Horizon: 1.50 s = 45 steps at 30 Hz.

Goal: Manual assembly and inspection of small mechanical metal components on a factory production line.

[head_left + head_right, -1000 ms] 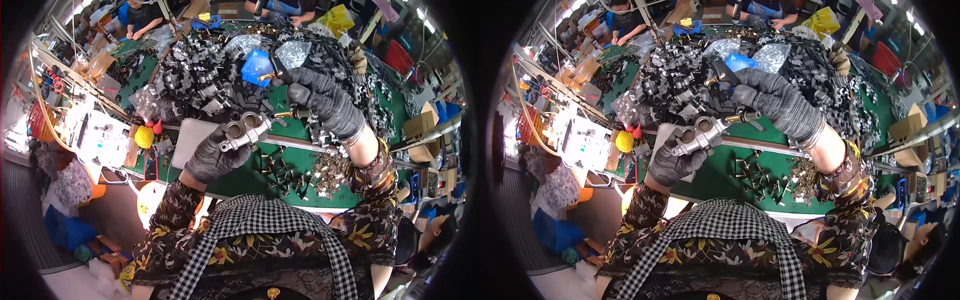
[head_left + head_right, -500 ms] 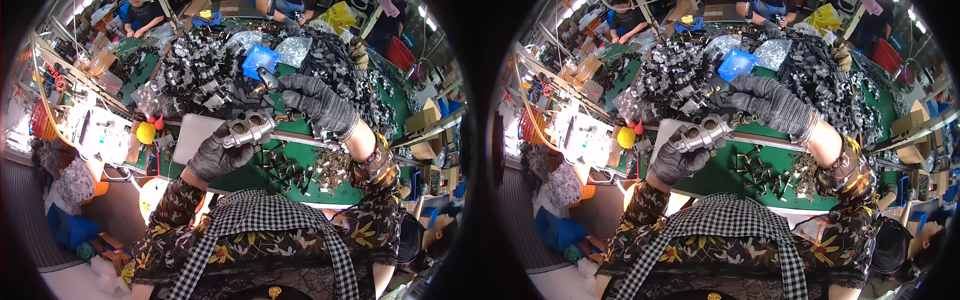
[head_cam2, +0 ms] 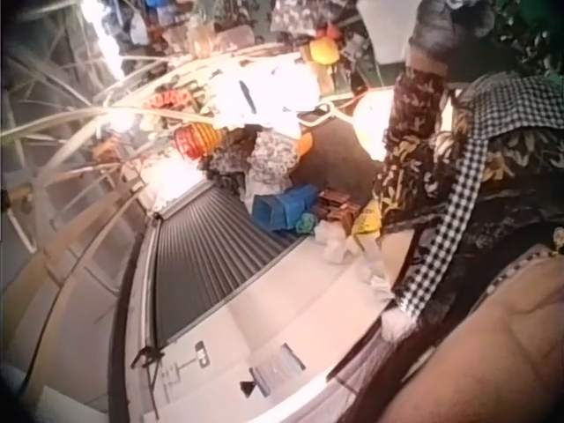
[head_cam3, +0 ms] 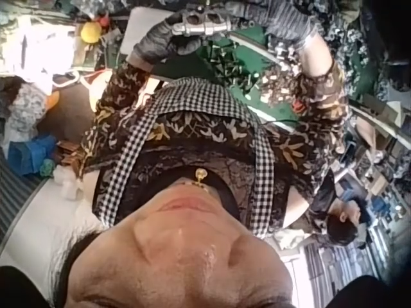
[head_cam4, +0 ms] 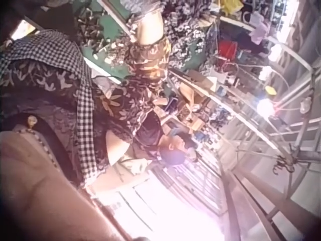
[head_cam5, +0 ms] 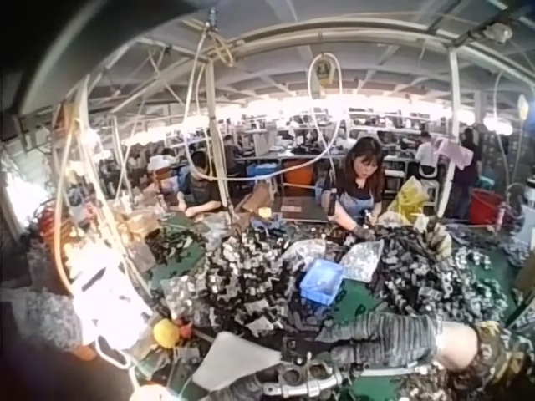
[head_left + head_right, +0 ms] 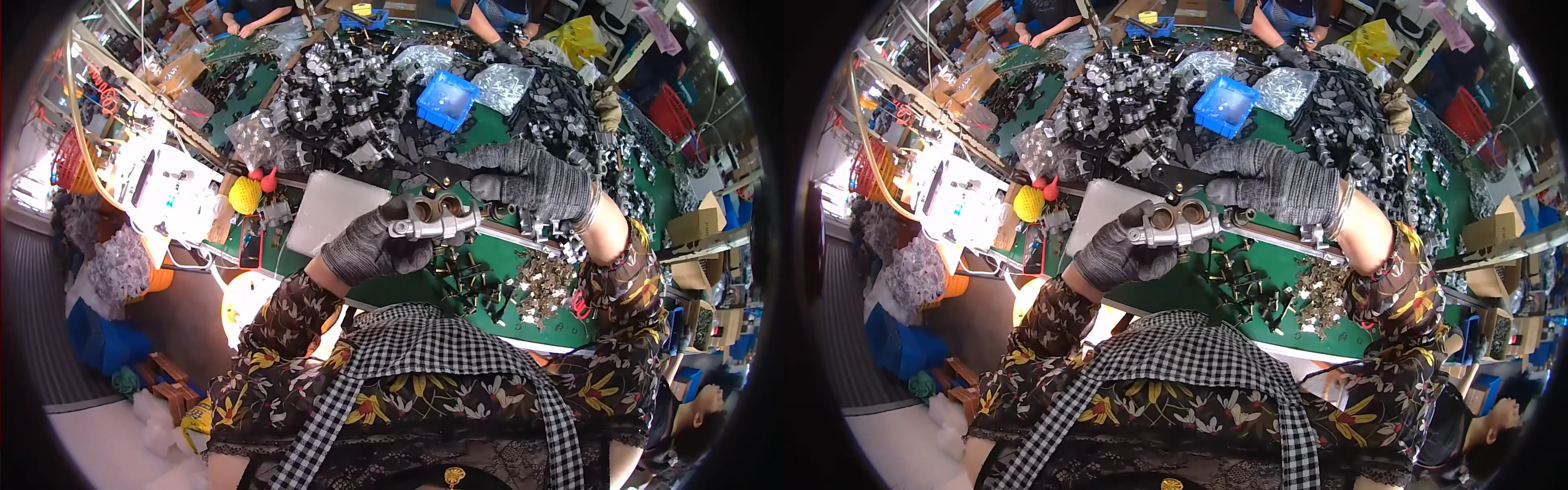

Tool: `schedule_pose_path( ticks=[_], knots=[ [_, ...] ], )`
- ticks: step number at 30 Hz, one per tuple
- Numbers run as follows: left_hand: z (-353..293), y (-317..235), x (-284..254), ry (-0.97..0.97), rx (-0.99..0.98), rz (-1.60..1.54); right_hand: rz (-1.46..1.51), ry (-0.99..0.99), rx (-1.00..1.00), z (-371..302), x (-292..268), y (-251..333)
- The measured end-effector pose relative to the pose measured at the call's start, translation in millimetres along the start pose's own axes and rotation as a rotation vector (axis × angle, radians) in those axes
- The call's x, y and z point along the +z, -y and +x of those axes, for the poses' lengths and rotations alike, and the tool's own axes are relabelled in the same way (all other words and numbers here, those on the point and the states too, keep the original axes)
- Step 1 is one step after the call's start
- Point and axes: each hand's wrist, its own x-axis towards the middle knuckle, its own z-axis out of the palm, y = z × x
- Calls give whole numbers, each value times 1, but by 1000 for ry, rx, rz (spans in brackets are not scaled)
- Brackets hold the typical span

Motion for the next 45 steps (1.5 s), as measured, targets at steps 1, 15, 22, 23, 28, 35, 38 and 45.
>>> schedule_pose_path(
  ticks=[1, 15, 22, 23, 28, 35, 38, 45],
  knots=[
    [-1, 0, 0, -12, -12, -30, 0, 5, -2, 1, 1, -3],
    [-3, -7, -4, 38, 45, 383, 52, -54, 159, 4, 8, -2],
    [1, -8, -20, 69, -9, 169, 103, -30, 159, 4, 11, 4],
    [1, -8, -19, 52, -3, 193, 127, -35, 145, 3, 12, 2],
    [-2, -11, -13, 81, -57, 235, 191, -29, 134, 1, 13, 0],
    [-6, -3, 4, -88, 19, 311, 298, -53, 180, -6, 18, 0],
    [-4, -1, 9, -82, 28, 367, 319, -64, 164, -7, 21, -6],
    [1, -6, 3, -101, 5, 452, 462, -83, 208, -5, 19, -7]
  ],
)
